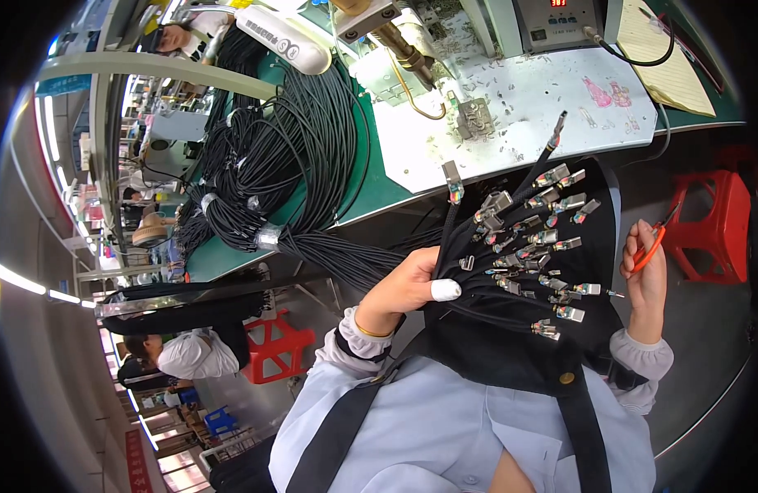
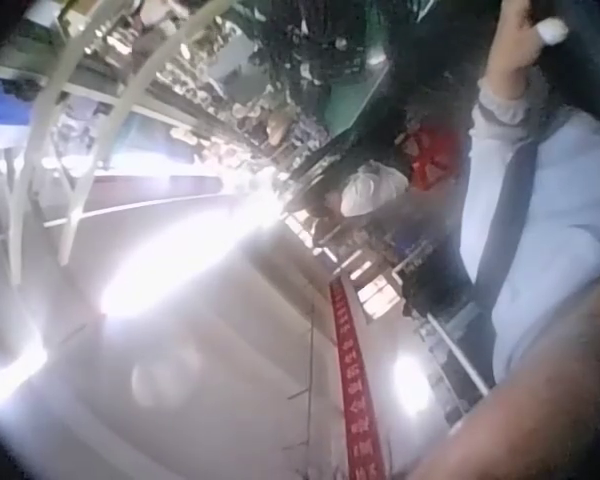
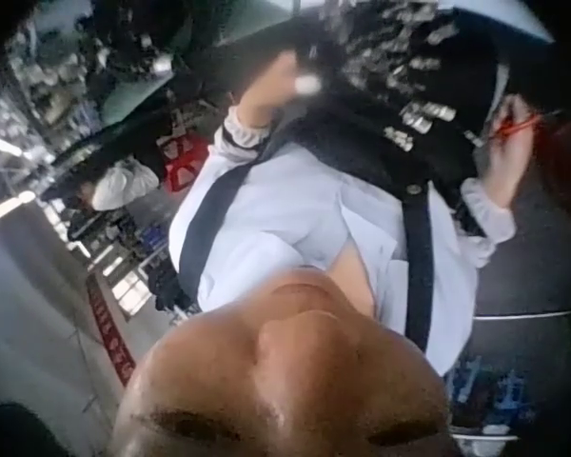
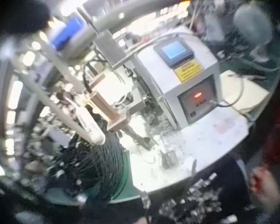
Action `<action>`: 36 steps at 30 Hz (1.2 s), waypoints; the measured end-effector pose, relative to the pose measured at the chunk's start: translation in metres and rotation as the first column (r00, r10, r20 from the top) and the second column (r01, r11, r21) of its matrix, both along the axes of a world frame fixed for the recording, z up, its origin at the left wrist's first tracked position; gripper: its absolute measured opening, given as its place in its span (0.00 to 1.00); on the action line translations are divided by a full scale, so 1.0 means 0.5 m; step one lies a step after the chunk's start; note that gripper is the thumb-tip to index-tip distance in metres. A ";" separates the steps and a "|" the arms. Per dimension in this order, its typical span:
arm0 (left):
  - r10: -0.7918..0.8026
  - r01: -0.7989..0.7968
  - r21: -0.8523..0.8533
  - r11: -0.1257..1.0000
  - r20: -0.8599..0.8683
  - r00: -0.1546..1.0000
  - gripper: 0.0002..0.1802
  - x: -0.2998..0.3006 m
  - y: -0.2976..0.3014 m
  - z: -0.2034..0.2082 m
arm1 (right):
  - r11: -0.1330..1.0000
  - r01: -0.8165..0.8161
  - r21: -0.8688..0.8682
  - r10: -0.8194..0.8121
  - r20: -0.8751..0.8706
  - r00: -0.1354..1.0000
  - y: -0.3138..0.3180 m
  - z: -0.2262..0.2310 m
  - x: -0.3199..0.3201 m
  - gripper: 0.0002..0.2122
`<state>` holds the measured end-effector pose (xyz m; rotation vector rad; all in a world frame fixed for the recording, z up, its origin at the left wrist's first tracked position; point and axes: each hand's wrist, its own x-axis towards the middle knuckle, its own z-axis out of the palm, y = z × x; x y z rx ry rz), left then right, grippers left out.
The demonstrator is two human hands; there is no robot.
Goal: The person gathers a bundle of cables, separates them one at a time, and trims the wire ends using shears before placing each into a machine for processing.
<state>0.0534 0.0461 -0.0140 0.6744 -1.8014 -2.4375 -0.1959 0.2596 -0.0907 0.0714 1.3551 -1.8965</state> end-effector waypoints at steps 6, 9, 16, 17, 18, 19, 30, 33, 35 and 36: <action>-0.201 0.199 -0.163 0.966 0.005 0.980 0.20 -0.015 -0.011 0.020 | 1.000 0.013 0.008 -0.013 0.006 1.000 0.000 -0.002 -0.001 0.09; -0.267 0.215 -0.759 0.615 0.056 0.962 0.18 -0.024 -0.010 0.005 | 1.000 0.009 0.003 -0.009 0.020 1.000 -0.004 0.003 -0.002 0.09; 0.049 -0.035 -0.459 0.888 0.018 0.999 0.18 -0.062 0.016 0.032 | 0.999 0.025 -0.019 -0.030 -0.273 0.961 -0.059 0.084 0.012 0.09; -0.013 0.042 -0.356 0.934 0.084 0.996 0.19 -0.061 0.012 0.038 | 0.999 0.000 -0.052 -0.021 -0.409 0.912 -0.073 0.113 0.016 0.09; -0.016 0.046 -0.355 0.934 0.088 0.996 0.19 -0.057 0.010 0.040 | 0.995 -0.072 -0.063 0.034 -0.476 0.879 -0.089 0.145 0.023 0.09; -0.055 0.087 -0.332 0.939 0.104 0.993 0.19 -0.052 0.007 0.040 | 0.987 -0.146 -0.069 0.086 -0.542 0.836 -0.106 0.177 0.029 0.09; -0.166 0.197 -0.194 0.961 0.163 0.973 0.19 -0.028 0.005 0.037 | 0.663 -0.741 -0.106 0.568 -0.574 0.589 -0.259 0.293 0.038 0.07; -0.166 0.198 -0.190 0.962 0.170 0.971 0.19 -0.030 0.005 0.038 | 0.651 -0.748 -0.128 0.579 -0.554 0.599 -0.269 0.286 0.044 0.07; -0.167 0.199 -0.181 0.963 0.179 0.970 0.18 -0.031 0.001 0.037 | 0.679 -0.713 -0.177 0.539 -0.538 0.648 -0.272 0.278 0.049 0.07; -0.174 0.206 -0.171 0.964 0.183 0.967 0.18 -0.034 -0.001 0.036 | 0.680 -0.712 -0.177 0.540 -0.537 0.648 -0.272 0.278 0.048 0.07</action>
